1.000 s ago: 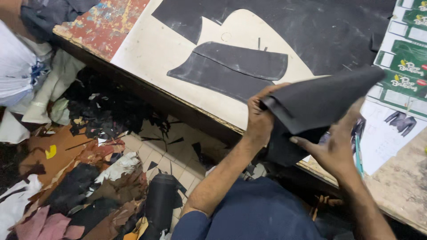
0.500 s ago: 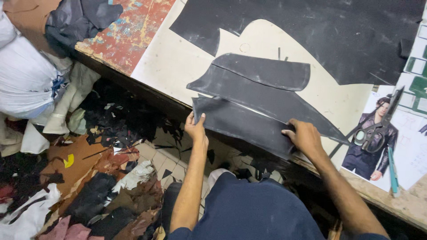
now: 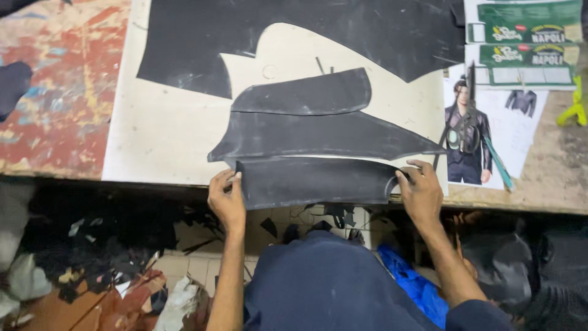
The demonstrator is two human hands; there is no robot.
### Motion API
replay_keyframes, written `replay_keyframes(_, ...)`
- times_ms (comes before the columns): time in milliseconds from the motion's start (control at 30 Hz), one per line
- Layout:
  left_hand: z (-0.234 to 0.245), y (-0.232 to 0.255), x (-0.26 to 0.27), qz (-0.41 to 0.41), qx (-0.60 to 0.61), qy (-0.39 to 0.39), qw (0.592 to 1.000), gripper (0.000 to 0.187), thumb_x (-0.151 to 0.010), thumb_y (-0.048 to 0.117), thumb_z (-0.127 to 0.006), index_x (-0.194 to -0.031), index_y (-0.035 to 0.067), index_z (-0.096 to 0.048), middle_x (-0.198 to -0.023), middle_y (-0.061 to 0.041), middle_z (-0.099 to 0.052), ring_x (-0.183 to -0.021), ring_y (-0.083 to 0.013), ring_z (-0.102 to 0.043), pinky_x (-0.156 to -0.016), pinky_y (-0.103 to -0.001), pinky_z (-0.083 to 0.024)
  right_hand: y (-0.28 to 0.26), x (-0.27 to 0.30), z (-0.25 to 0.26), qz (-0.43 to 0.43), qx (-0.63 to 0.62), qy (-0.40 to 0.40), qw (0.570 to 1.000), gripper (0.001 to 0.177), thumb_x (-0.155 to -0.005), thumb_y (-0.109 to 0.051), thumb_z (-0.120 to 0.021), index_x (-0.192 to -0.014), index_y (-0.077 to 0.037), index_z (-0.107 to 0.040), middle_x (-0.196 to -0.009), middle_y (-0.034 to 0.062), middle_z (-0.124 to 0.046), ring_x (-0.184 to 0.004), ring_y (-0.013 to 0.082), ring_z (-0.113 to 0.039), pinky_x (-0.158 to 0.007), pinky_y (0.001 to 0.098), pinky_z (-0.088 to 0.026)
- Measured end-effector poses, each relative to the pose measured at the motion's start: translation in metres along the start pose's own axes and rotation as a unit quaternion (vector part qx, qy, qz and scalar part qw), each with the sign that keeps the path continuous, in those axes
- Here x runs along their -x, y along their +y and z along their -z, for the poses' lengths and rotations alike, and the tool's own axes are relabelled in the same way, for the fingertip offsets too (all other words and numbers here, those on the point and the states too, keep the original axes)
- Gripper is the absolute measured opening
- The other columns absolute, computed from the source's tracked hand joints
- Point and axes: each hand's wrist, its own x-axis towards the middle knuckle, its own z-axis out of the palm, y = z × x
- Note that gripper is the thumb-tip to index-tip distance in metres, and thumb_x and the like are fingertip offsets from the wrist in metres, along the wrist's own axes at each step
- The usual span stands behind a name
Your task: The person cuts a large piece of black fabric using shears, following a pattern and a reference photo of a leather jacket. They measure the cut pieces with a tape measure and arrange them on the table.
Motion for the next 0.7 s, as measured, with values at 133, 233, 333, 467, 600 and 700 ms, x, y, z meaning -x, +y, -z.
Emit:
replay_keyframes(133,0.006,-0.002,-0.016,0.060,-0.051,-0.047,0.996,0.016,-0.091,0.012,-0.079,-0.100,0.001,-0.073,-0.095,-0.010,-0.070,-0.075,-0.0265,-0.066,-0.072,-0.037,-0.051,0.014,0.005,-0.007,-0.024,0.036,0.013,0.999,0.021,-0.085,-0.020,-0.084,-0.095,-0.004,-0.075,-0.113,0.0159,-0.063,-0.101,0.0356,-0.065,-0.085,0.0433,-0.053)
replay_keyframes(233,0.003,-0.008,-0.023,-0.009,-0.110,-0.072,0.991,0.017,-0.089,0.015,-0.082,-0.096,0.002,-0.074,-0.091,-0.010,-0.070,-0.081,-0.0296,-0.064,-0.077,-0.042,-0.050,0.017,0.005,-0.011,-0.078,0.028,0.004,0.997,0.025,-0.085,-0.023,-0.085,-0.098,-0.003,-0.075,-0.111,0.0157,-0.063,-0.098,0.0335,-0.064,-0.083,0.0434,-0.052)
replay_keyframes(333,0.002,-0.012,-0.030,-0.023,-0.138,-0.082,0.987,0.016,-0.086,0.018,-0.083,-0.090,0.005,-0.074,-0.094,-0.008,-0.072,-0.090,-0.0309,-0.065,-0.078,-0.045,-0.050,0.014,0.001,-0.020,-0.094,0.046,0.010,0.994,0.024,-0.088,-0.022,-0.085,-0.099,-0.003,-0.075,-0.111,0.0148,-0.063,-0.098,0.0327,-0.063,-0.083,0.0444,-0.052)
replay_keyframes(467,0.001,-0.011,-0.033,-0.023,-0.145,-0.102,0.984,0.018,-0.084,0.020,-0.084,-0.090,0.006,-0.075,-0.097,-0.007,-0.072,-0.097,-0.0312,-0.065,-0.082,-0.045,-0.050,0.014,0.009,-0.020,-0.124,0.045,0.005,0.991,0.028,-0.087,-0.022,-0.084,-0.104,-0.004,-0.072,-0.109,0.0152,-0.061,-0.094,0.0321,-0.063,-0.083,0.0453,-0.051)
replay_keyframes(600,0.002,-0.001,-0.040,0.025,-0.221,-0.125,0.967,0.036,-0.083,0.023,-0.085,-0.113,0.008,-0.071,-0.112,-0.011,-0.066,-0.107,-0.0312,-0.062,-0.085,-0.047,-0.051,0.007,-0.003,-0.019,-0.107,0.077,-0.018,0.991,0.037,-0.086,-0.022,-0.084,-0.114,-0.003,-0.069,-0.104,0.0150,-0.062,-0.098,0.0362,-0.060,-0.083,0.0471,-0.049)
replay_keyframes(700,-0.003,0.010,-0.044,-0.051,-0.262,-0.133,0.954,0.061,-0.086,0.020,-0.085,-0.139,0.008,-0.059,-0.131,-0.013,-0.056,-0.120,-0.0308,-0.057,-0.097,-0.049,-0.049,-0.009,-0.015,-0.008,-0.125,0.112,-0.088,0.982,0.035,-0.080,-0.025,-0.088,-0.101,-0.004,-0.070,-0.099,0.0182,-0.063,-0.097,0.0394,-0.058,-0.080,0.0484,-0.049)
